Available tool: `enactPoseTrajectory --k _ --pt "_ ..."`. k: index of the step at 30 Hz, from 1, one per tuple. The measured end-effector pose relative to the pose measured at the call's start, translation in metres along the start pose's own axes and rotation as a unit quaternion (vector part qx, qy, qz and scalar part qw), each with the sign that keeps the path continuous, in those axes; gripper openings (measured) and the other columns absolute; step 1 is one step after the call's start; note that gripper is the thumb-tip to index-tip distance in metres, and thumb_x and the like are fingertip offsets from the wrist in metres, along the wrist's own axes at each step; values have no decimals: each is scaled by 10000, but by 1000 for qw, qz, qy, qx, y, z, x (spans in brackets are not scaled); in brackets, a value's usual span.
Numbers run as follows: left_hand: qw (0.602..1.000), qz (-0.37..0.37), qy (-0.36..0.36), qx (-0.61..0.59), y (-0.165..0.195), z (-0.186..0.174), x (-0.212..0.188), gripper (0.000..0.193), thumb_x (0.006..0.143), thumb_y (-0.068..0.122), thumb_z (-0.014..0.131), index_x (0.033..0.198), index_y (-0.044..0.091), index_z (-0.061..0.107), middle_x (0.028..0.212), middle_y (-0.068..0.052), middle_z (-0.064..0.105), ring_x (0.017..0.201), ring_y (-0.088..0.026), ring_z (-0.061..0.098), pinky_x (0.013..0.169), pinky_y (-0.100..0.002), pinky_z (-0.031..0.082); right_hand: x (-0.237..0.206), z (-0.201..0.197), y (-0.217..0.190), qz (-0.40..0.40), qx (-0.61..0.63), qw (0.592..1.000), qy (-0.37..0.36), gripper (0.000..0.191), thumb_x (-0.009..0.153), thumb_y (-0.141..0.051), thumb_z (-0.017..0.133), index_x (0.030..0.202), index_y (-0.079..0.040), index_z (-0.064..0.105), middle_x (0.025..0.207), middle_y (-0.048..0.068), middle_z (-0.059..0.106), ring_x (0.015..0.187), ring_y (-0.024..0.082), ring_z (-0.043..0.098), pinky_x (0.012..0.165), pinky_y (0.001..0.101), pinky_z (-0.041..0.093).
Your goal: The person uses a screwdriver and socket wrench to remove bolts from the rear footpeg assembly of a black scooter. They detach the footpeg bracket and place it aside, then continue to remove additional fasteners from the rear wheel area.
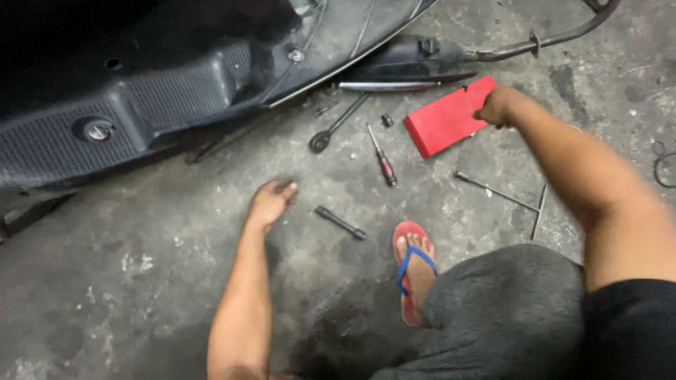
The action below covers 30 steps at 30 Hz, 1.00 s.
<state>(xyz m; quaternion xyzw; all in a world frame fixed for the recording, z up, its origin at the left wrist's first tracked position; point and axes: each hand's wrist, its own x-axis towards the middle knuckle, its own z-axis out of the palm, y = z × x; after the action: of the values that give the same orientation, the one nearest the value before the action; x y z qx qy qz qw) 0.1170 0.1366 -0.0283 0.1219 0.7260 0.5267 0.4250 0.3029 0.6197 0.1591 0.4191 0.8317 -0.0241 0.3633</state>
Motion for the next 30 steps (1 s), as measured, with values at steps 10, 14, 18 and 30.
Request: enactPoseTrajectory --k 10,14,18,30 --pt "923 155 -38 351 -28 68 -35 310 895 248 725 1140 58 719 1104 -192 731 1032 -368 695 902 -463 539 36 115 -2 82 808 584 13 715 993 -618 526 1456 -73 505 1332 201 620 1098 375 634 821 504 561" --pt "951 103 -20 290 -28 75 -36 301 910 275 692 1153 99 725 1071 -158 754 1015 -330 729 902 -445 561 52 123 2 102 842 529 0 314 978 -402 637 1135 -130 619 984 89 651 890 261 664 835 471 614" --pt "952 69 25 296 -16 76 -24 341 901 295 703 1185 106 708 1106 -170 735 1033 -346 705 906 -445 549 62 136 21 48 899 435 -30 140 962 -280 671 868 -183 634 716 5 604 704 193 610 787 416 601" --pt "960 79 49 264 8 96 10 313 901 271 707 1159 97 733 1092 -161 758 1032 -324 728 906 -411 559 77 62 -4 -105 584 760 266 252 1022 -278 641 994 -36 708 780 73 697 694 196 664 614 377 525"
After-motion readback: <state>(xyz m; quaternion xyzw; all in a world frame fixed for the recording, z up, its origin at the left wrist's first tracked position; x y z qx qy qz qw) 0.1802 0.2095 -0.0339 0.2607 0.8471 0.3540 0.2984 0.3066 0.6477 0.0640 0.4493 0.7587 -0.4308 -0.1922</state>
